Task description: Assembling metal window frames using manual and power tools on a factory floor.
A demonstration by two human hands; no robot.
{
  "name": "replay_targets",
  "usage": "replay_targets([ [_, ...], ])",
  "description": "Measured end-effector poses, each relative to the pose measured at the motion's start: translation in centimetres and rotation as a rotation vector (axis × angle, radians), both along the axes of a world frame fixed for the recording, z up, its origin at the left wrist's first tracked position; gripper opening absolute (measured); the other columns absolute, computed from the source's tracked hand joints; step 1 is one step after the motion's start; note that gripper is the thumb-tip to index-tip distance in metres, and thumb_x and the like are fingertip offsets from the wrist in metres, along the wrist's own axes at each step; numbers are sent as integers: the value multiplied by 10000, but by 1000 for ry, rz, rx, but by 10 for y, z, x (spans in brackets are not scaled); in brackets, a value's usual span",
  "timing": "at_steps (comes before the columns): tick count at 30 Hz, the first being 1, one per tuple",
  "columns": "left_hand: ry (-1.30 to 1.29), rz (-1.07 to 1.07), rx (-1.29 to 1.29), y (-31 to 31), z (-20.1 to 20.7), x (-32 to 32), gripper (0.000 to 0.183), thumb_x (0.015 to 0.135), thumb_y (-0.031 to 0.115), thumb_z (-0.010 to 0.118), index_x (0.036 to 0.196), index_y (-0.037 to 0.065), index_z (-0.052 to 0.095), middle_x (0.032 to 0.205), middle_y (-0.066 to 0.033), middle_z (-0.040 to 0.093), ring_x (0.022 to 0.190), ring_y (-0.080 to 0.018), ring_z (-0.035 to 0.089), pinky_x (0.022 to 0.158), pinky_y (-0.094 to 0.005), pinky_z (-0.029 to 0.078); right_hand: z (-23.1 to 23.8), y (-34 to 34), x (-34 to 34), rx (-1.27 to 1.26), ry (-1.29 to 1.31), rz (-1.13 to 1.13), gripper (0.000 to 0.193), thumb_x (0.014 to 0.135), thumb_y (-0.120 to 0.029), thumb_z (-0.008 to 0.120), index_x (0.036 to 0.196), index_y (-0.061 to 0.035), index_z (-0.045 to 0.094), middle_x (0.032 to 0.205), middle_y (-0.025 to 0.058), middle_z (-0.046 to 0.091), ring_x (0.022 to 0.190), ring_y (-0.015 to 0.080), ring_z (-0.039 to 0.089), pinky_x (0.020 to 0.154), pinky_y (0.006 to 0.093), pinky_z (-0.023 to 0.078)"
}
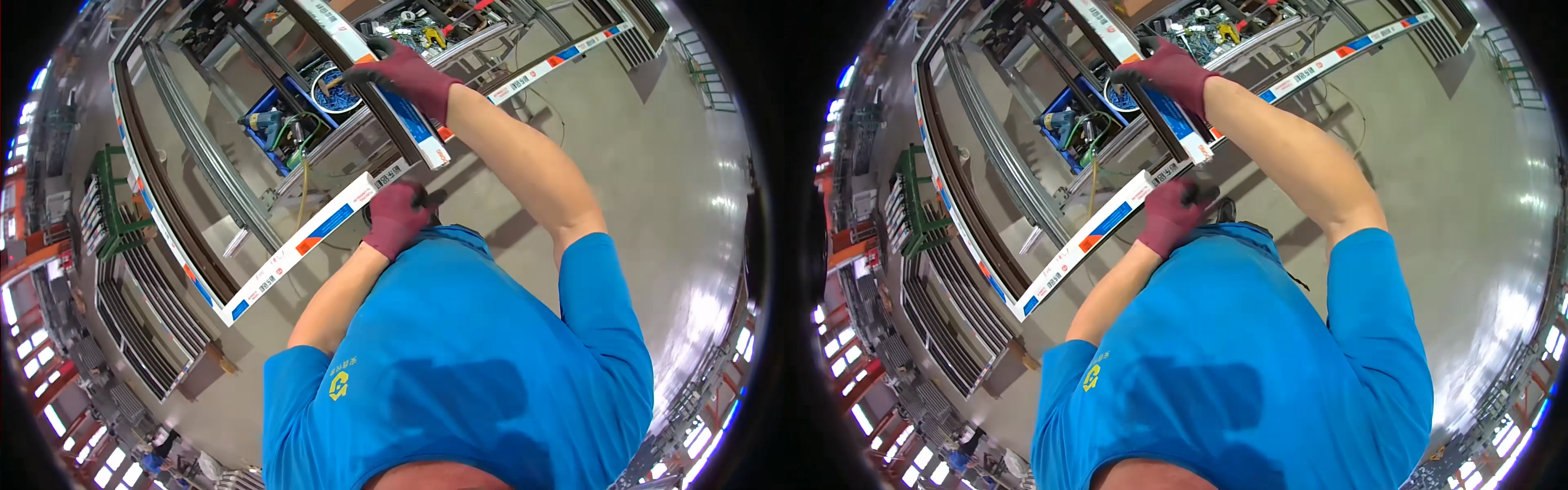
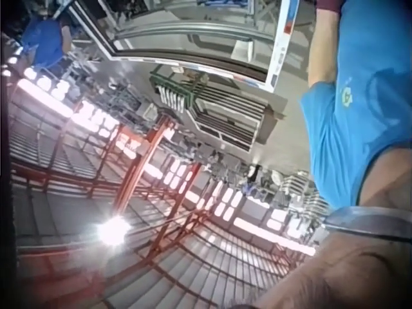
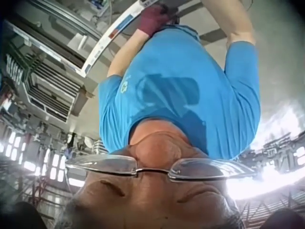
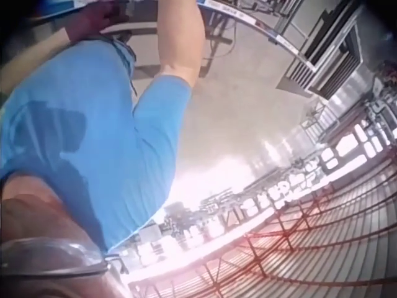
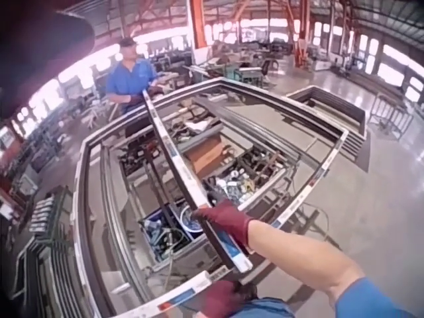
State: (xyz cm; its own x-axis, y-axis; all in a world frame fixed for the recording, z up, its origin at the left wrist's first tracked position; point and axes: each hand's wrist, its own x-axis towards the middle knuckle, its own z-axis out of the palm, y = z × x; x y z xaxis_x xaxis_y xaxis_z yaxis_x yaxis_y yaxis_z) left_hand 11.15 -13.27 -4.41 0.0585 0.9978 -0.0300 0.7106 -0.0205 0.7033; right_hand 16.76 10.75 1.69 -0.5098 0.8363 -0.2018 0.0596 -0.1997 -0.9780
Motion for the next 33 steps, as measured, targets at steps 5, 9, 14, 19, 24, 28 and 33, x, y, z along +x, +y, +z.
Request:
replay_targets([
  [5, -1066, 205, 55, 24, 3, -2, 639, 935, 258, 735, 1446, 0, 452, 1266, -106, 608, 1135, -215, 624, 935, -385, 527, -2, -2, 2, 290, -311, -67, 951, 752, -431, 931, 1471, 40, 522, 1315, 212, 686, 1148, 253, 687, 966, 357, 553],
  [9, -1262, 358, -300, 54, 8, -22, 473, 1017, 383, 700, 1311, 29, 593, 1116, -53, 695, 978, -148, 687, 847, -287, 550, 2, -25, 3, 271, -370, -31, 999, 805, -572, 835, 1477, 65, 461, 1344, 285, 655, 1239, 350, 654, 1059, 411, 510],
  [14, -1360, 394, -170, 54, 46, -4, 452, 1035, 477, 675, 1216, 63, 658, 966, -11, 675, 849, -124, 702, 747, -316, 605, -28, -78, 59, 232, -215, 17, 555, 995, -514, 622, 1113, 20, 716, 1019, 266, 739, 962, 404, 726, 877, 488, 546],
  [19, -891, 356, -27, 51, 29, -26, 373, 1032, 434, 686, 1157, 83, 684, 954, 12, 645, 835, -103, 646, 707, -320, 571, -52, -152, 109, 289, -408, 10, 386, 1049, -382, 600, 1204, -46, 710, 941, 160, 704, 858, 294, 660, 765, 405, 531],
  [24, -1223, 454, -194, 47, 27, -10, 364, 1017, 445, 710, 1125, 98, 691, 919, 35, 607, 798, -92, 587, 691, -309, 533, -53, -153, 141, -423, 187, 201, 312, 1058, -266, 615, 1250, -32, 687, 829, -25, 609, 677, 77, 531, 593, 257, 414],
  [28, -1281, 449, -150, 46, 29, -16, 374, 1083, 385, 612, 1174, 30, 688, 1043, -57, 728, 931, -153, 725, 849, -326, 597, -80, -174, 172, -349, 207, 42, 305, 1044, -270, 635, 1211, -20, 682, 822, -65, 578, 660, 37, 477, 561, 217, 350],
  [33, -1187, 404, -17, 47, 39, -32, 309, 1050, 351, 690, 1113, 50, 724, 983, 17, 688, 888, -82, 654, 797, -283, 539, -82, -159, 250, 181, -1043, -130, 392, 933, -421, 743, 1245, -183, 733, 1120, 217, 733, 1036, 381, 701, 895, 469, 556],
])
